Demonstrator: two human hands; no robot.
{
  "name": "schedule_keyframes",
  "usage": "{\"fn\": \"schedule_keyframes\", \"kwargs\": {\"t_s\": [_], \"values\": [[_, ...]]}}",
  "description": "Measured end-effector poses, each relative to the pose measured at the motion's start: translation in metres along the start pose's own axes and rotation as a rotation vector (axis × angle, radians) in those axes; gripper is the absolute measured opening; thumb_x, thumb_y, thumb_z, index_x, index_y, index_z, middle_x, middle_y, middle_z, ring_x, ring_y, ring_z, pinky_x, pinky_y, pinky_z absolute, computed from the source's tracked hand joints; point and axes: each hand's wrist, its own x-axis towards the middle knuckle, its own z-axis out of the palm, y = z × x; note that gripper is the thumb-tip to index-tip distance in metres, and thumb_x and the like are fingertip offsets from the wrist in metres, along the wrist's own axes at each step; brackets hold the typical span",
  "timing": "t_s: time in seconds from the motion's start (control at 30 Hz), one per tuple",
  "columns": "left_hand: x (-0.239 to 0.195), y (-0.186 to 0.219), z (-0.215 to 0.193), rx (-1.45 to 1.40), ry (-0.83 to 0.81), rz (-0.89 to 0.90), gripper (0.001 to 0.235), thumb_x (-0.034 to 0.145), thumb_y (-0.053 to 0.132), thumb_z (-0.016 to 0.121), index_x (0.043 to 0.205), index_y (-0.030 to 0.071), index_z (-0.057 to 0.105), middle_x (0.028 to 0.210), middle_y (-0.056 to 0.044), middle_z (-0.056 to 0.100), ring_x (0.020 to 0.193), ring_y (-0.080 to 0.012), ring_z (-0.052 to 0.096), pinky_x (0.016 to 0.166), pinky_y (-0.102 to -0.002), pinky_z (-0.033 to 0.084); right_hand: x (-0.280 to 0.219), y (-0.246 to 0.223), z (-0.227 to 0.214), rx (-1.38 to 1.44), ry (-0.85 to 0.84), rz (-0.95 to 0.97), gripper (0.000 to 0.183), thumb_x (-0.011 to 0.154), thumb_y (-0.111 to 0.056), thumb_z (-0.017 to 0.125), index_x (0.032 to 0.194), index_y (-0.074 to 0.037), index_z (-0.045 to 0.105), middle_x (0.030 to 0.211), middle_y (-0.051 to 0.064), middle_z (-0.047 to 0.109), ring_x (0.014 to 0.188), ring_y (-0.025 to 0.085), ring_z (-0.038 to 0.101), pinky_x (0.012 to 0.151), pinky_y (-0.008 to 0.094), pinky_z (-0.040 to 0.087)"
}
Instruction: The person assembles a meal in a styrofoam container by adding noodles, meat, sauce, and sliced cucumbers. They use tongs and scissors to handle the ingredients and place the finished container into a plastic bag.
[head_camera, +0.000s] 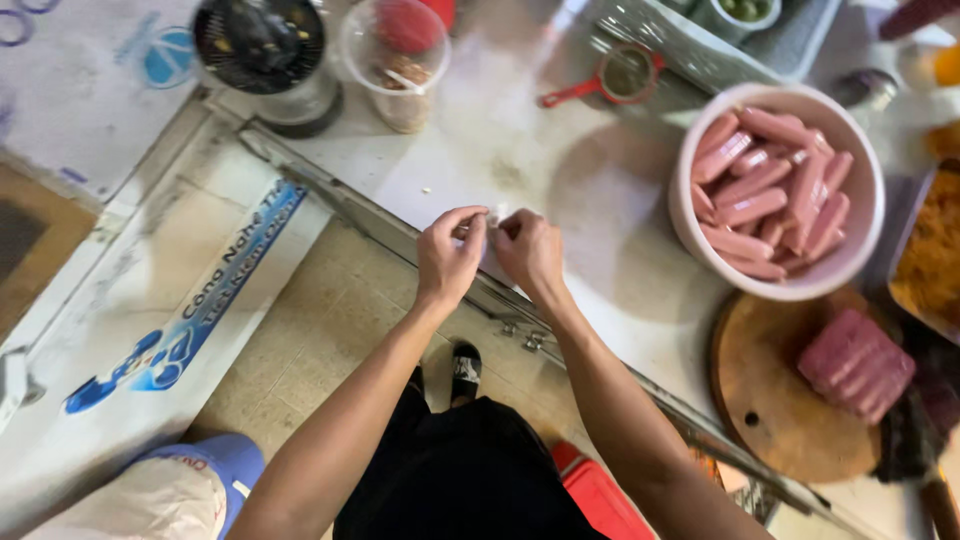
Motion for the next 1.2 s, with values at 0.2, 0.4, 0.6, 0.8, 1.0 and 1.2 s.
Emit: {"fn": "schedule_keyframes", "kwargs": {"t_s": [0.2, 0.4, 0.6, 0.8, 1.0, 1.2], "values": [[-0.022, 0.002, -0.119, -0.145, 0.261, -0.437, 0.036, 0.096, 0.021, 0.065, 0.13, 0.01, 0.065, 0.089, -0.007, 0.072, 0.067, -0.0091, 0.065, 0.052, -0.027, 0.053, 0.052, -0.082, 0.053, 1.087, -0.667, 0.101, 0.014, 0.103, -0.016, 0.07, 0.112, -0.005, 0.069, 0.096, 0.004, 0.071, 0.081, 0.011, 0.062, 0.068, 0.027, 0.045], [-0.122, -0.002, -0.228, -0.282, 0.53, -0.341, 0.03, 0.099, 0.021, 0.063, 0.123, 0.003, 0.071, 0.091, -0.004, 0.073, 0.069, -0.0086, 0.065, 0.054, -0.023, 0.05, -0.016, -0.173, 0.135, 1.307, -1.241, 0.233, 0.018, 0.102, -0.018, 0.061, 0.117, -0.008, 0.064, 0.103, 0.002, 0.07, 0.084, 0.011, 0.061, 0.071, 0.026, 0.047], [-0.298, 0.003, -0.301, -0.22, 0.959, -0.419, 0.029, 0.099, 0.021, 0.062, 0.121, 0.006, 0.072, 0.088, -0.003, 0.074, 0.068, -0.0088, 0.066, 0.054, -0.023, 0.051, -0.15, -0.212, 0.244, 0.706, -1.539, 0.227, 0.025, 0.098, -0.016, 0.065, 0.121, -0.005, 0.066, 0.097, 0.001, 0.069, 0.082, 0.012, 0.061, 0.073, 0.027, 0.05], [-0.483, 0.019, -0.329, -0.313, 1.352, -0.442, 0.026, 0.1, 0.017, 0.061, 0.119, 0.004, 0.073, 0.089, -0.005, 0.073, 0.069, -0.0098, 0.064, 0.056, -0.024, 0.052, -0.337, -0.253, 0.367, 0.456, -1.838, -0.013, 0.029, 0.101, -0.014, 0.071, 0.125, 0.001, 0.066, 0.102, 0.004, 0.067, 0.083, 0.011, 0.059, 0.073, 0.026, 0.049], [-0.612, 0.034, -0.356, -0.27, 1.573, -0.446, 0.026, 0.1, 0.016, 0.06, 0.117, 0.002, 0.072, 0.089, -0.006, 0.074, 0.071, -0.0115, 0.067, 0.059, -0.027, 0.054, -0.499, -0.337, 0.45, 0.631, -1.676, 0.046, 0.038, 0.096, -0.006, 0.059, 0.134, -0.005, 0.058, 0.119, 0.011, 0.074, 0.107, 0.019, 0.074, 0.096, 0.031, 0.055], [-0.686, 0.052, -0.392, -0.349, 1.835, -0.384, 0.03, 0.105, 0.021, 0.057, 0.12, 0.0, 0.072, 0.091, -0.009, 0.073, 0.075, -0.0148, 0.067, 0.064, -0.029, 0.055, -0.642, -0.309, 0.414, 0.116, -2.038, -0.08, 0.041, 0.102, -0.022, 0.058, 0.14, -0.006, 0.059, 0.12, 0.013, 0.069, 0.102, 0.022, 0.068, 0.088, 0.037, 0.053]]}}
